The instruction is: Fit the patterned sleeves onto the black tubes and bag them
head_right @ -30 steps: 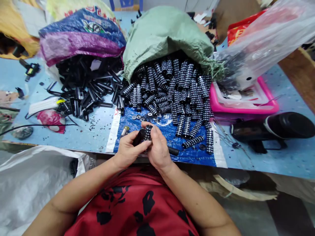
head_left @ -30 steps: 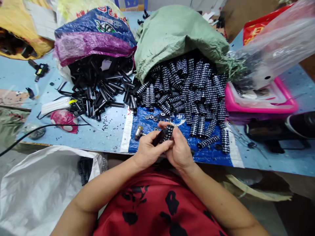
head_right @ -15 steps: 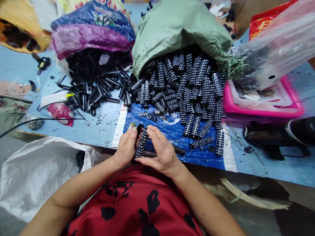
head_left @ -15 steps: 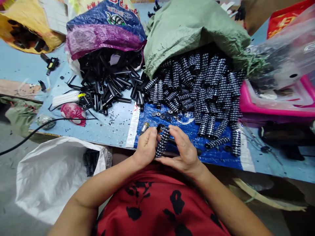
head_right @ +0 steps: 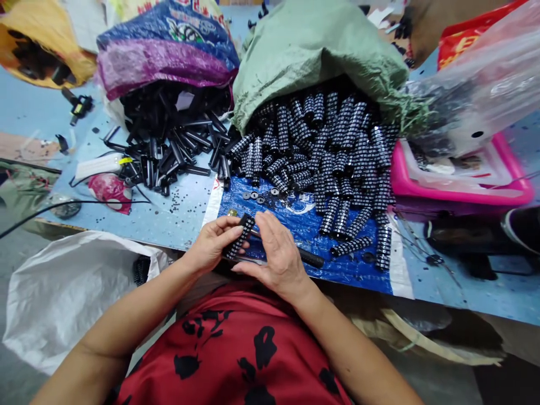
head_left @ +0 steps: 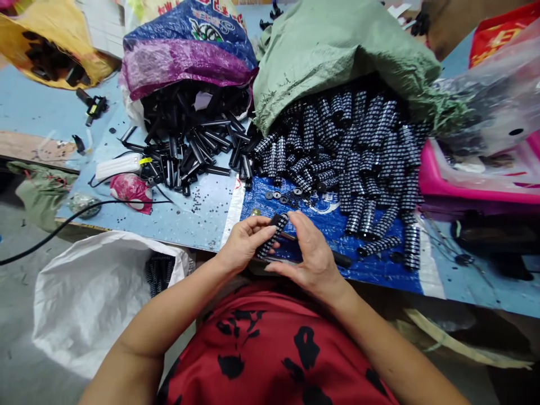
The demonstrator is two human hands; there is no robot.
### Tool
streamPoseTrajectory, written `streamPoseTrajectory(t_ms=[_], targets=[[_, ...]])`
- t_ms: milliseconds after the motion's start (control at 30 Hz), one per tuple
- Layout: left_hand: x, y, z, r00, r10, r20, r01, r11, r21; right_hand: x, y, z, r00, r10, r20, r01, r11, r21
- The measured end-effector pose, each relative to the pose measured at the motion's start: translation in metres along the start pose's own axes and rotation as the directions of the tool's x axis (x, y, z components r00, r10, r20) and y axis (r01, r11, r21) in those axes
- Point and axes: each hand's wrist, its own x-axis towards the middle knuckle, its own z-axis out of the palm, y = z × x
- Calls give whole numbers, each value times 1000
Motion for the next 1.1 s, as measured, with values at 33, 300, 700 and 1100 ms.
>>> streamPoseTrajectory(t_ms=[33, 300, 700, 1100], targets=[[2, 0, -8, 995, 98, -35, -95, 992, 88, -2, 3, 1, 999, 29, 20, -27, 998, -65], [16, 26, -68, 922, 380, 70, -214, 351, 912, -4, 8, -10, 994, 106, 10, -102, 975, -199], [43, 38, -72, 992, 44, 119, -125, 496, 859, 12, -12, -10, 998, -64, -2, 64, 997, -31], [44, 38, -68, 991, 74, 113, -132, 367, 921, 3, -19, -9, 990, -132, 48, 124, 982, 142]])
